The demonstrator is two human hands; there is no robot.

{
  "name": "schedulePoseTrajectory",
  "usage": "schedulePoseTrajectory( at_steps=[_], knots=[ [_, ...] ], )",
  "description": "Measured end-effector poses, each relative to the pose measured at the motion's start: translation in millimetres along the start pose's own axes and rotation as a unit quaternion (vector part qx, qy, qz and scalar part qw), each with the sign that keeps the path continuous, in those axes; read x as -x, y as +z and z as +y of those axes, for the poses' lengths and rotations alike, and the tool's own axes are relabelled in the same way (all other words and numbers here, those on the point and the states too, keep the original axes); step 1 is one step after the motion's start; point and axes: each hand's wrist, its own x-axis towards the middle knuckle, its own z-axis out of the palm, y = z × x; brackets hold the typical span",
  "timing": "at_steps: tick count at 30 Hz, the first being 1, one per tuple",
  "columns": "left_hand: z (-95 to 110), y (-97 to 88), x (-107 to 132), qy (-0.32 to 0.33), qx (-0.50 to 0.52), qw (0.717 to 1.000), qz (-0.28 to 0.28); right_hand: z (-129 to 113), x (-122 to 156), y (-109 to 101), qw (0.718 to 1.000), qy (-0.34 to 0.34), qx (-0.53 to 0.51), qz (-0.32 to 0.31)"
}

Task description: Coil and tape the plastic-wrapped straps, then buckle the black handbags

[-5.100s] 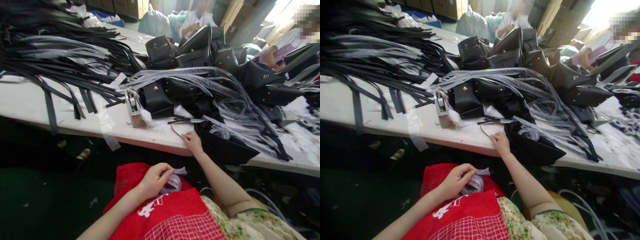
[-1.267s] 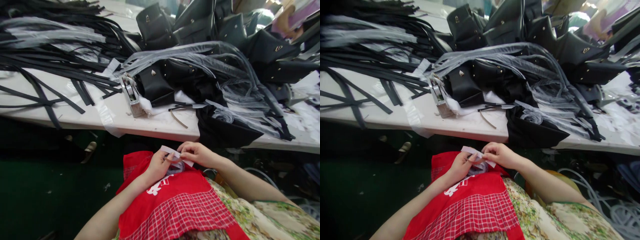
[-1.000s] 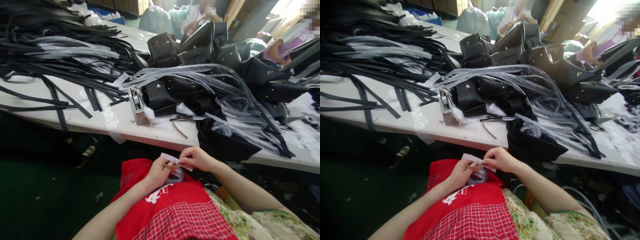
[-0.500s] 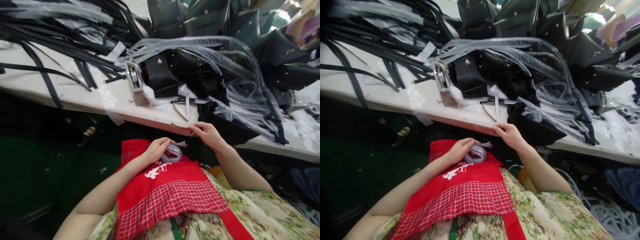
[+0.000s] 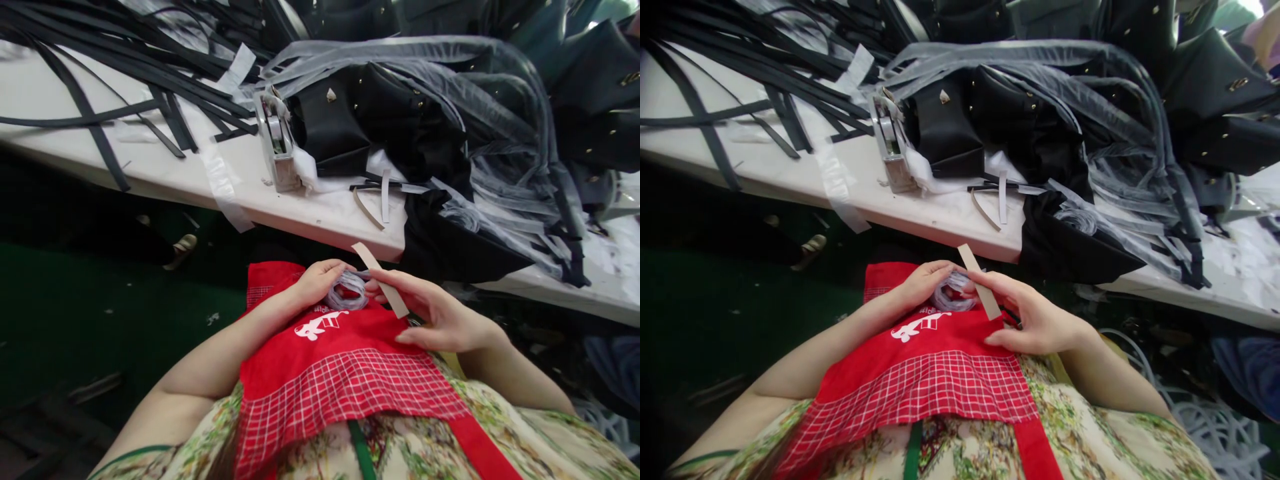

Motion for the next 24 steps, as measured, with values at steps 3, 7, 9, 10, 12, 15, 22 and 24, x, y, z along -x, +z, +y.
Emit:
schedulePoseTrajectory(
  at_steps=[3, 7, 9, 10, 12, 15, 22, 24],
  knots=[
    [-7, -0.6, -2, 0.000, 0.008, 1.000, -0.008, 4, 4, 8, 0.990, 0.004, -0.041, 0.137],
    [-10, -0.9, -3, -0.010, 0.018, 1.000, -0.017, 12, 6, 17, 0.956, -0.049, 0.075, 0.280],
    [-8, -1.1, -2, -0.006, 0.009, 1.000, -0.017, 12, 4, 19, 0.943, -0.107, 0.177, 0.259],
    [-6, -1.3, -2, -0.004, 0.002, 1.000, -0.016, 12, 3, 20, 0.934, -0.133, 0.224, 0.244],
    [-4, -1.6, -3, 0.002, -0.015, 1.000, -0.013, 15, -1, 22, 0.914, -0.170, 0.295, 0.221],
    [-3, -1.9, -4, 0.012, -0.034, 0.999, -0.010, 24, -5, 28, 0.888, -0.188, 0.366, 0.206],
    [-6, -3.5, -3, 0.024, -0.072, 0.997, 0.009, 36, 1, 35, 0.839, -0.192, 0.484, 0.155],
    [-5, -4.4, -2, 0.029, -0.087, 0.996, 0.008, 34, 4, 36, 0.829, -0.223, 0.489, 0.152]
  ],
)
